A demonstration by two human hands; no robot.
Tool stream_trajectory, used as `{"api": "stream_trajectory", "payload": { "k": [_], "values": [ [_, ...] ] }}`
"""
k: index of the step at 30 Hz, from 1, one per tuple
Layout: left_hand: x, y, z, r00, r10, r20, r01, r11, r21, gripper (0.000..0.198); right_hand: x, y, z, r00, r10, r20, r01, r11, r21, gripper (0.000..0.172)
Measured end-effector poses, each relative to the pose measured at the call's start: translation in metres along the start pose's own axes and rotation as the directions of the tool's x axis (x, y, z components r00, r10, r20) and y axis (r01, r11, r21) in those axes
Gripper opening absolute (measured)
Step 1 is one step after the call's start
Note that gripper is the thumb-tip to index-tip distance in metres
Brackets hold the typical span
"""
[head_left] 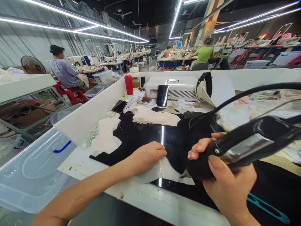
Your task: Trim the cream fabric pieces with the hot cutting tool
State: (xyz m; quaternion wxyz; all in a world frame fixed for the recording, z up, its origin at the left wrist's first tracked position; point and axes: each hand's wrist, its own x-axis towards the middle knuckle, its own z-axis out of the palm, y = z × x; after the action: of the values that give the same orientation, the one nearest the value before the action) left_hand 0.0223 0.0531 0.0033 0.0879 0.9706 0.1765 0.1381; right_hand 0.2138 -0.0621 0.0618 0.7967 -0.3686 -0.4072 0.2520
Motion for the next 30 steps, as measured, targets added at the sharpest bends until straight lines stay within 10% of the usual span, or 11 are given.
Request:
{"api": "stream_trajectory", "payload": {
  "k": [30],
  "values": [
    [-0.021,0.004,0.009,0.982,0.115,-0.149,-0.116,0.993,0.000,0.027,0.034,0.008,0.023,0.986,0.041,-0.164,-0.043,0.999,-0.007,0.041]
  ]
}}
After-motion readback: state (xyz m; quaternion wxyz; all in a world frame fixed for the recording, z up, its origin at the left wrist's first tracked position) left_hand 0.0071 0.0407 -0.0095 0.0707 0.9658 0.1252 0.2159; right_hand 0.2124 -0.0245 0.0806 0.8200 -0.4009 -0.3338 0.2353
